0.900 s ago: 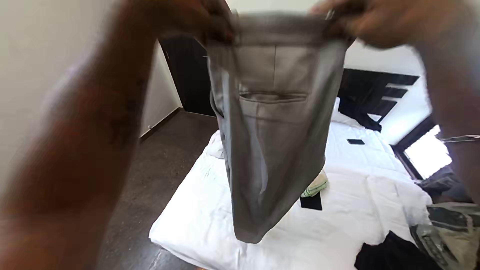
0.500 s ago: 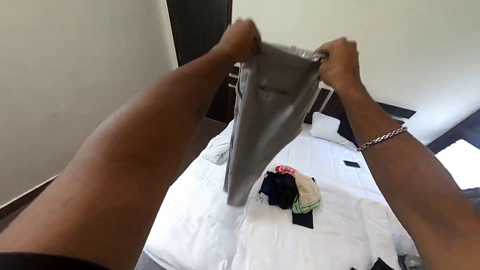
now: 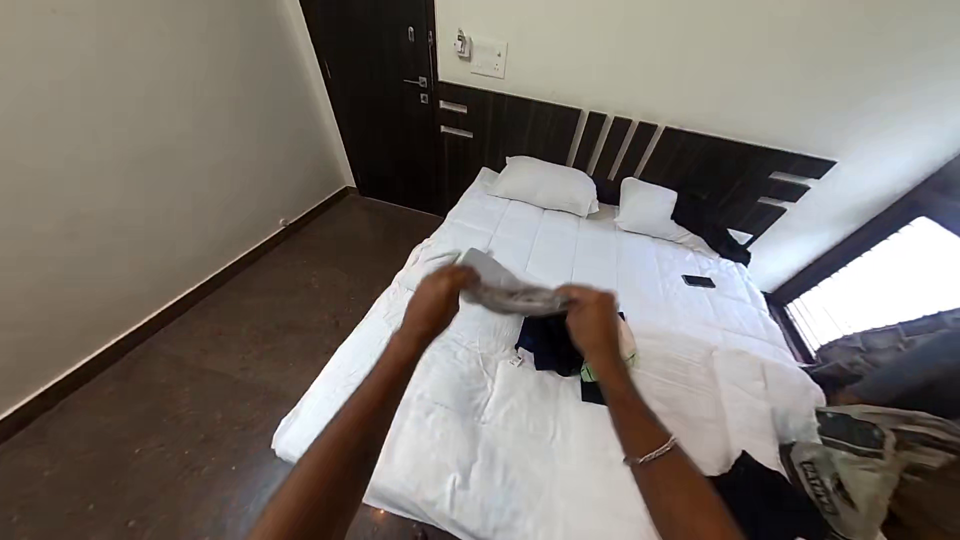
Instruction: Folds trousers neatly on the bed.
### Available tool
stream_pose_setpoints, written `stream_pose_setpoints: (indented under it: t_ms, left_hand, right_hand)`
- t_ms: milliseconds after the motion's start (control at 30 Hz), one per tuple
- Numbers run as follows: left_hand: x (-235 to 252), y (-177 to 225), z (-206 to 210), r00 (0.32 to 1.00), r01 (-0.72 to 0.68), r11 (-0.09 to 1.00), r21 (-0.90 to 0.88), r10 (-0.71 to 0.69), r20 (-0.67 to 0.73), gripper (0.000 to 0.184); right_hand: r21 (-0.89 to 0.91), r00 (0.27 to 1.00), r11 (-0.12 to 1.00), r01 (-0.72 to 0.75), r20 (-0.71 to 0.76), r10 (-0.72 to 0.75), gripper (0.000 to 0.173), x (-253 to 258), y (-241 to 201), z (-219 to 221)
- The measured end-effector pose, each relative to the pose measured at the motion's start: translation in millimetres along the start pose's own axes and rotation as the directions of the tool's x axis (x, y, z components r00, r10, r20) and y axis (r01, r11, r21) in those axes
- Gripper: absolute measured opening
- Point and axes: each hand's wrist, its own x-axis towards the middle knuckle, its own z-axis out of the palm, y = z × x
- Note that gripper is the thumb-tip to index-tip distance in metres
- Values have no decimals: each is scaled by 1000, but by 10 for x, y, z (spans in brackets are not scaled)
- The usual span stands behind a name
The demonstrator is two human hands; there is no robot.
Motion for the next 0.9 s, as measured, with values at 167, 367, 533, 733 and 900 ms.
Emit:
stream_pose_setpoints:
  t_ms: [167, 367, 533, 733, 900]
  left_hand:
    - [-1664, -517, 1373, 808, 308, 951, -4, -260, 529, 34]
    - [-2688, -494, 1904, 560, 445, 891, 95, -359, 747, 37]
    - [-3064, -335, 1955, 461, 463, 874, 149, -381, 801, 38]
    - [-3375, -125, 2027, 337, 487, 847, 212, -406, 849, 37]
    - [-3483, -84, 2053, 291, 516, 830, 211, -402, 868, 36]
  right_hand:
    - [-103, 784, 966, -238, 567, 254, 25, -1175, 528, 1266]
    - [-165, 490, 972, -167, 842, 227, 24, -2077, 702, 1776]
    - [-150, 312, 979, -139, 932, 187, 24, -2458, 750, 1822]
    - [-130, 255, 953, -273, 945, 202, 23, -2973, 815, 1854]
    - [-104, 222, 945, -309, 959, 178, 24, -3168, 904, 1912]
